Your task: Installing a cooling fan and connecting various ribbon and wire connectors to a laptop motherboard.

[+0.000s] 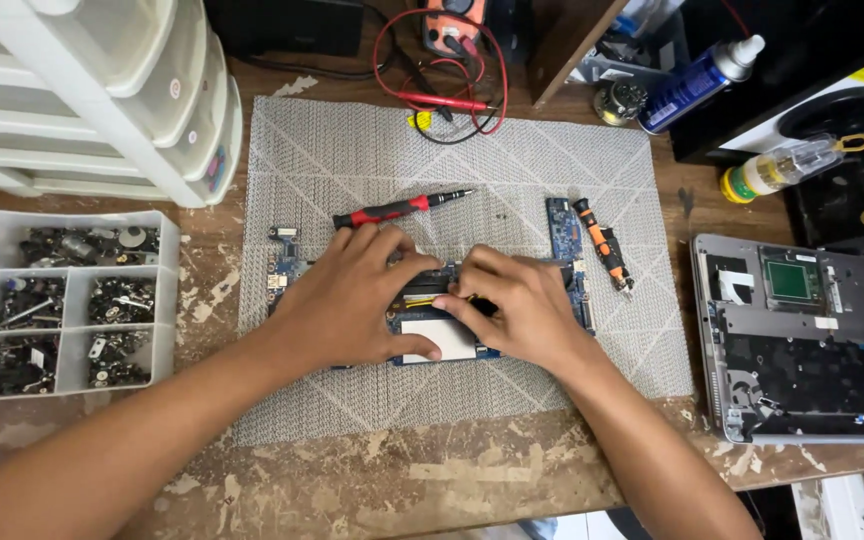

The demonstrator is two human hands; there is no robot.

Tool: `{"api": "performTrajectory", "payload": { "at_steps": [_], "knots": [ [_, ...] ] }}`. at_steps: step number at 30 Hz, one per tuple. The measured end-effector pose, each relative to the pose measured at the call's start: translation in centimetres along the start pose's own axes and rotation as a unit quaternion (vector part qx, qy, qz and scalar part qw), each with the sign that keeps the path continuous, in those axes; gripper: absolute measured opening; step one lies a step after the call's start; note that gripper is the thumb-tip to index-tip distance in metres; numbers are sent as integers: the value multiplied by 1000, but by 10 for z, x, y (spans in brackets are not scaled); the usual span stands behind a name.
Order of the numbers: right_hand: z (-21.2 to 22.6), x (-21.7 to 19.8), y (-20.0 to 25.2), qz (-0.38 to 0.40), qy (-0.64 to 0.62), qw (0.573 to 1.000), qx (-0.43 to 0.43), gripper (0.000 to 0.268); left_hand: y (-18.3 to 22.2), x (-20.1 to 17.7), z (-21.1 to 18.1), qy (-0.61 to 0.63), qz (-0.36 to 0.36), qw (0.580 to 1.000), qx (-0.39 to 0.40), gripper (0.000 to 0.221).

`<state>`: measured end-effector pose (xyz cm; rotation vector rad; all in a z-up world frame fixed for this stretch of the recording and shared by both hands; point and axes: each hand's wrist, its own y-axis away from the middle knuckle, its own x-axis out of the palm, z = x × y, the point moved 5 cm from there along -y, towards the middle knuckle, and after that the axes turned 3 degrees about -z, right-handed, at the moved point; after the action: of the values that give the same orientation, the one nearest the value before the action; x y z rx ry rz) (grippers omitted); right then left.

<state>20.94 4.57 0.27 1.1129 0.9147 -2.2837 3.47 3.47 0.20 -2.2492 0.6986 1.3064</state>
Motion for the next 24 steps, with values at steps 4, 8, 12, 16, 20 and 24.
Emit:
{"api": "performTrajectory", "payload": {
  "at_steps": [4,8,12,16,20,24],
  "knots": [
    [-20,3,9,-67,-9,998,14,17,0,1,1,-3,2,1000,-7,95],
    [-30,-12,11,-89,11,996,26,23,-1,4,3,-3,1,1000,-10,100],
    [-23,-11,9,-63,10,997,39,22,-2,0,1,-1,10,1000,-13,108],
    [-22,5,8,-22,-10,998,57,20,-3,2,2,3,21,999,-24,110],
    [-8,-7,0,-2,-21,998,64,21,-2,4,2,-4,20,1000,-22,108],
    [-11,-17,-1,19,-42,995,86,23,-1,0,1,-6,12,1000,-18,104]
  ]
}}
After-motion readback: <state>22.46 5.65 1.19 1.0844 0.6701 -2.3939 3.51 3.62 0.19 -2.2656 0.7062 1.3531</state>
